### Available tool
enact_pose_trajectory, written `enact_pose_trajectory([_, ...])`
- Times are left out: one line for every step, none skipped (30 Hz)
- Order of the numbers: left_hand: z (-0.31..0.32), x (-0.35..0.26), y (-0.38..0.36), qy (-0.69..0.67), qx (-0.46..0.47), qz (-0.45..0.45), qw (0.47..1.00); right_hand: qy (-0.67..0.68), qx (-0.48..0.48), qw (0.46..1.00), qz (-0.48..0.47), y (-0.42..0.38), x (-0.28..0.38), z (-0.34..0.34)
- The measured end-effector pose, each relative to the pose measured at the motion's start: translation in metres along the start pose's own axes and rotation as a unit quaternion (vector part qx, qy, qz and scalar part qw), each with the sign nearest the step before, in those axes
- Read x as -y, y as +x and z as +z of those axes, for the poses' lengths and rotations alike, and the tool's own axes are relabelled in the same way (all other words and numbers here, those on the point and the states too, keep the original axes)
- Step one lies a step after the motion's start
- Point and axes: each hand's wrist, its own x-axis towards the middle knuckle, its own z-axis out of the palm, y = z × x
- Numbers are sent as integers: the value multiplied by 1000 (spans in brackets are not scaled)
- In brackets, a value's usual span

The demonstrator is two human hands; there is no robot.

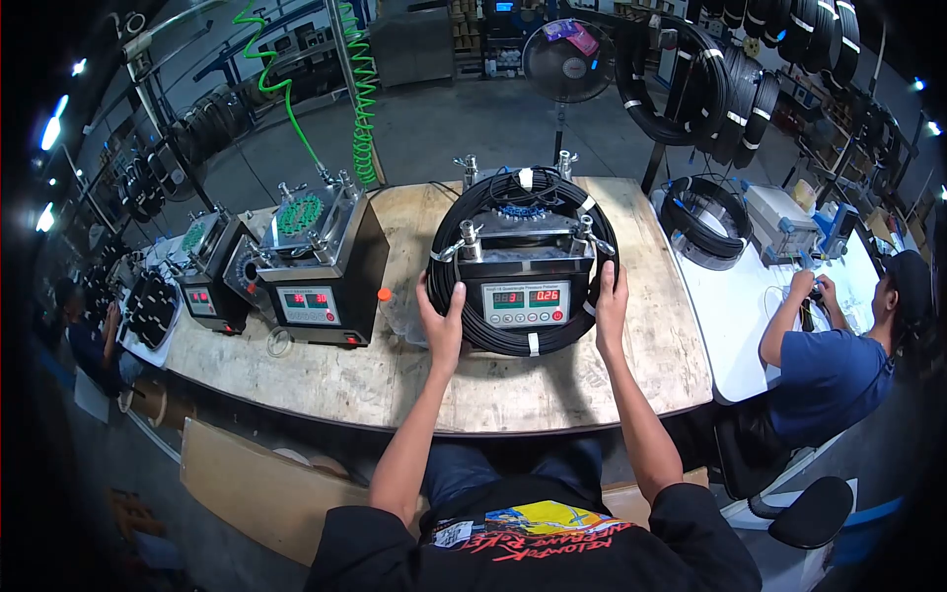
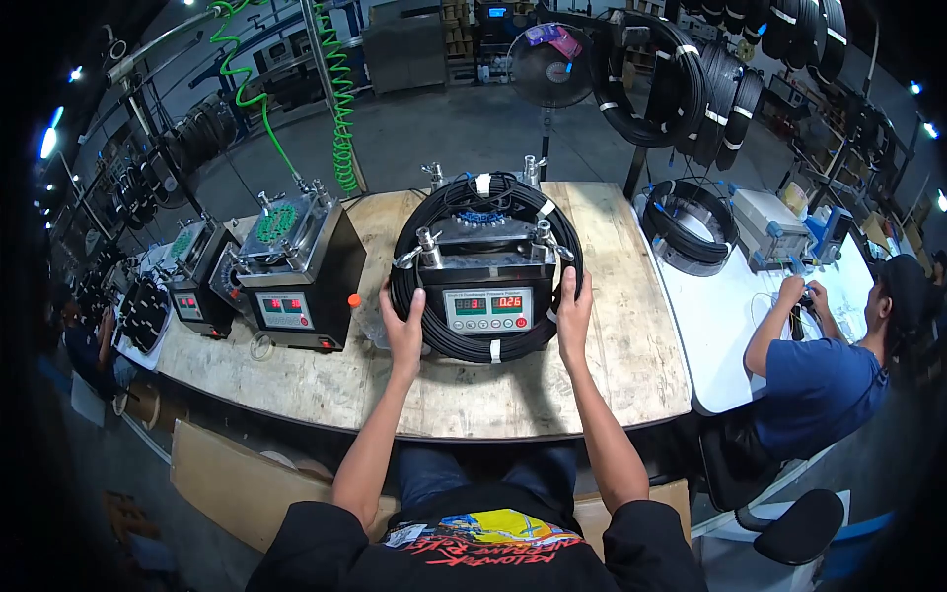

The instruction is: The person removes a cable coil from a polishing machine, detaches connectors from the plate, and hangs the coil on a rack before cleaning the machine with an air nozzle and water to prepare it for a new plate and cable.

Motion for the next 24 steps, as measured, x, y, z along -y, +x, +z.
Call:
enact_pose_trajectory([-1,-1,5,-6,-3,-5,1000,1,2,1000,5,-1,5,0])
enact_pose_trajectory([-5,0,11,-21,2,-24,999,2,4,1000,11,-1,8,0])
enact_pose_trajectory([-10,4,19,-36,8,-43,998,6,9,1000,11,2,8,0])
enact_pose_trajectory([-11,8,24,-50,15,-64,997,10,14,1000,11,6,9,-2])
enact_pose_trajectory([-9,12,28,-45,-5,-71,996,15,20,1000,12,11,9,-4])
enact_pose_trajectory([-9,6,34,-37,6,-94,995,21,35,999,27,17,11,-7])
enact_pose_trajectory([-11,-6,40,-28,16,-117,993,28,51,997,42,25,13,-10])
enact_pose_trajectory([-11,-14,48,-19,26,-140,990,34,67,996,56,32,15,-9])
enact_pose_trajectory([-10,-12,55,-15,37,-150,988,27,47,999,3,41,11,-4])
enact_pose_trajectory([-10,-17,62,-12,57,-144,988,21,63,998,4,52,3,-5])
enact_pose_trajectory([-10,-21,69,-9,77,-138,987,16,80,997,5,63,-4,-8])
enact_pose_trajectory([-9,-25,74,-6,96,-133,986,10,97,995,6,69,0,-8])
enact_pose_trajectory([-5,-21,79,33,70,-141,987,-7,107,994,-15,73,3,-7])
enact_pose_trajectory([-3,-19,83,35,92,-121,988,-7,119,993,9,76,5,-8])
enact_pose_trajectory([-2,-16,87,38,114,-101,988,-8,130,991,34,77,9,-8])
enact_pose_trajectory([-2,-13,89,41,136,-81,987,-8,139,988,62,76,12,-9])
enact_pose_trajectory([-1,-8,91,31,134,-71,988,-8,147,985,89,76,16,-10])
enact_pose_trajectory([0,-5,92,22,132,-60,989,-7,152,981,119,72,27,-10])
enact_pose_trajectory([0,-2,93,13,130,-50,990,-9,159,979,127,71,31,-10])
enact_pose_trajectory([-2,0,94,11,141,-63,988,-10,166,977,135,69,35,-11])
enact_pose_trajectory([-3,-5,95,8,151,-75,986,-12,174,977,122,70,36,-12])
enact_pose_trajectory([-4,-11,95,6,161,-88,983,-23,176,981,73,74,35,-11])
enact_pose_trajectory([-5,-16,97,-10,178,-80,981,-34,176,984,24,77,35,-11])
enact_pose_trajectory([-4,-24,100,-25,195,-72,978,-52,167,983,-61,86,31,-6])
